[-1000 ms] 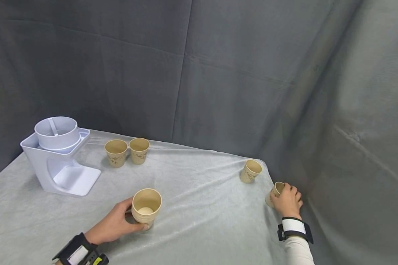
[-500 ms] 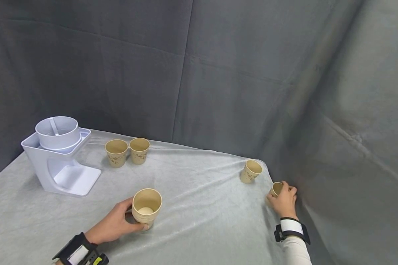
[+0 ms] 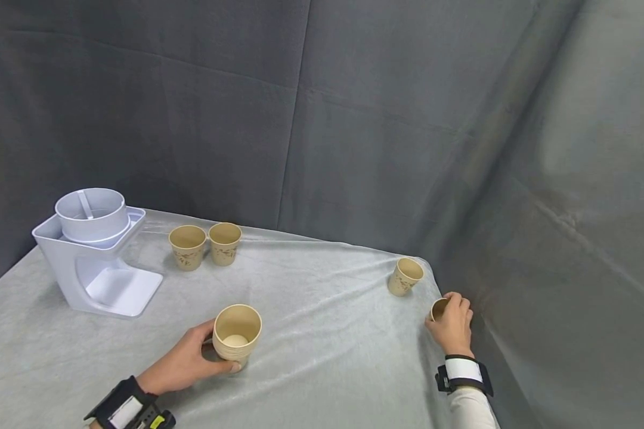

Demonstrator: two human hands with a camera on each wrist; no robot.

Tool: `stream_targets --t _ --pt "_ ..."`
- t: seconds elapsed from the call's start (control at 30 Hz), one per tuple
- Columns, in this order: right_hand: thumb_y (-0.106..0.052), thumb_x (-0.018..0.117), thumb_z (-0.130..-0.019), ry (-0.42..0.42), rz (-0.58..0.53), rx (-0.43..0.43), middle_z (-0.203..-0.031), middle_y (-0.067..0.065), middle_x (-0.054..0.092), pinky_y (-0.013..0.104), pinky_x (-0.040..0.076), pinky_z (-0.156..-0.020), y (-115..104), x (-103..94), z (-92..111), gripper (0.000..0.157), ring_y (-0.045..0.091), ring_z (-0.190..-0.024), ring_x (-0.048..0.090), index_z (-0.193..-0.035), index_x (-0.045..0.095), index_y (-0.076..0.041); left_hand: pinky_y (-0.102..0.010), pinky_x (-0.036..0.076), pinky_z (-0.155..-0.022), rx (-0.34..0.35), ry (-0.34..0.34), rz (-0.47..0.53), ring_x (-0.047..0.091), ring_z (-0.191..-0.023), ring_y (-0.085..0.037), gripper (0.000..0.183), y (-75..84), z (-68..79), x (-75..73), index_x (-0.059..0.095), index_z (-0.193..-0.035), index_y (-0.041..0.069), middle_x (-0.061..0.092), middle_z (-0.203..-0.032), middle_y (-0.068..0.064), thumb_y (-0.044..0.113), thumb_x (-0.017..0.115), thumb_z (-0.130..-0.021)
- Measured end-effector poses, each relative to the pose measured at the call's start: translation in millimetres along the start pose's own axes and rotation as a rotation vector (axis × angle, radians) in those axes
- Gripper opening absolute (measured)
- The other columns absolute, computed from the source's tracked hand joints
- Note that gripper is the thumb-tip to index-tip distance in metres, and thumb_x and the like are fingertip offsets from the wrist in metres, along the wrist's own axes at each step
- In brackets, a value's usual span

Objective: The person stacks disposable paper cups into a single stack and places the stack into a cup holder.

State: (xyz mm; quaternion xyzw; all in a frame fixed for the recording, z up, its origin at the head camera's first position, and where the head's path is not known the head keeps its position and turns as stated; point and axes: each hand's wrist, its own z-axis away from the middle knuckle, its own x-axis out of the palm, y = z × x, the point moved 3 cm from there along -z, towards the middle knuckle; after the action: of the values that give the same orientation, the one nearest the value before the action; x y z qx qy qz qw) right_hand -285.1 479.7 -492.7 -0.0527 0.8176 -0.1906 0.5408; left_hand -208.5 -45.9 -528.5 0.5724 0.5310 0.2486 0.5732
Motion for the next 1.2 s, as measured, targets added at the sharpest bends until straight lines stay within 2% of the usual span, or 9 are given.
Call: stream_targets --t 0.2,0.3,0.6,0.73,0.97,1.2 --pt "-0.015 0.072 -0.069 -0.017 0.004 0.015 -0.114 0.029 0.034 0.062 0.041 -0.077 -9.9 -1.2 7.7 0.065 0.046 -0.103 0.034 -0.118 0.033 0.002 -0.036 0.044 -0.094 -0.015 -0.001 0.000 0.053 -0.109 -0.011 0.070 -0.9 0.0 -0.2 0.046 -0.127 0.025 0.057 -0.118 0.005 0.033 0.080 -0.066" --pt "-0.014 0.074 -0.066 -0.006 0.008 -0.010 -0.113 0.029 0.035 0.062 0.042 -0.076 -17.1 -2.7 11.8 0.067 0.045 -0.102 0.035 -0.118 0.034 0.001 -0.036 0.044 -0.094 -0.015 0.000 -0.007 0.052 -0.109 -0.010 0.070 -1.6 0.1 -0.1 0.046 -0.127 0.024 0.057 -0.118 0.006 0.033 0.080 -0.066" --pt "-0.009 0.080 -0.056 0.051 -0.018 -0.173 -0.111 0.025 0.039 0.062 0.044 -0.071 -56.5 -11.7 21.8 0.072 0.042 -0.102 0.039 -0.115 0.039 -0.002 -0.036 0.043 -0.095 -0.025 -0.002 0.001 0.052 -0.109 -0.010 0.070 -1.2 0.0 -1.0 0.046 -0.127 0.025 0.056 -0.118 0.005 0.034 0.080 -0.066" --pt "-0.010 0.080 -0.057 0.057 -0.043 -0.241 -0.114 0.024 0.039 0.063 0.045 -0.071 -78.6 -15.7 26.4 0.070 0.041 -0.104 0.040 -0.116 0.042 -0.004 -0.036 0.043 -0.095 -0.028 -0.005 0.004 0.052 -0.109 -0.009 0.071 -1.3 -0.9 -1.2 0.045 -0.127 0.026 0.056 -0.118 0.006 0.034 0.080 -0.066" --pt "-0.007 0.081 -0.054 0.121 -0.088 -0.390 -0.106 0.022 0.043 0.061 0.044 -0.076 -117.5 -28.4 34.4 0.068 0.041 -0.100 0.043 -0.113 0.047 -0.001 -0.037 0.042 -0.096 -0.026 -0.006 0.005 0.052 -0.110 -0.011 0.070 -1.2 -1.1 0.4 0.046 -0.127 0.024 0.056 -0.119 0.004 0.033 0.080 -0.066" --pt "-0.013 0.082 -0.056 0.141 -0.154 -0.493 -0.108 0.019 0.046 0.056 0.046 -0.078 -158.6 -40.6 46.6 0.070 0.037 -0.099 0.048 -0.117 0.048 -0.002 -0.035 0.043 -0.095 -0.022 -0.009 0.017 0.052 -0.110 -0.011 0.071 -1.0 -1.6 1.5 0.045 -0.128 0.025 0.056 -0.119 0.005 0.033 0.080 -0.067"
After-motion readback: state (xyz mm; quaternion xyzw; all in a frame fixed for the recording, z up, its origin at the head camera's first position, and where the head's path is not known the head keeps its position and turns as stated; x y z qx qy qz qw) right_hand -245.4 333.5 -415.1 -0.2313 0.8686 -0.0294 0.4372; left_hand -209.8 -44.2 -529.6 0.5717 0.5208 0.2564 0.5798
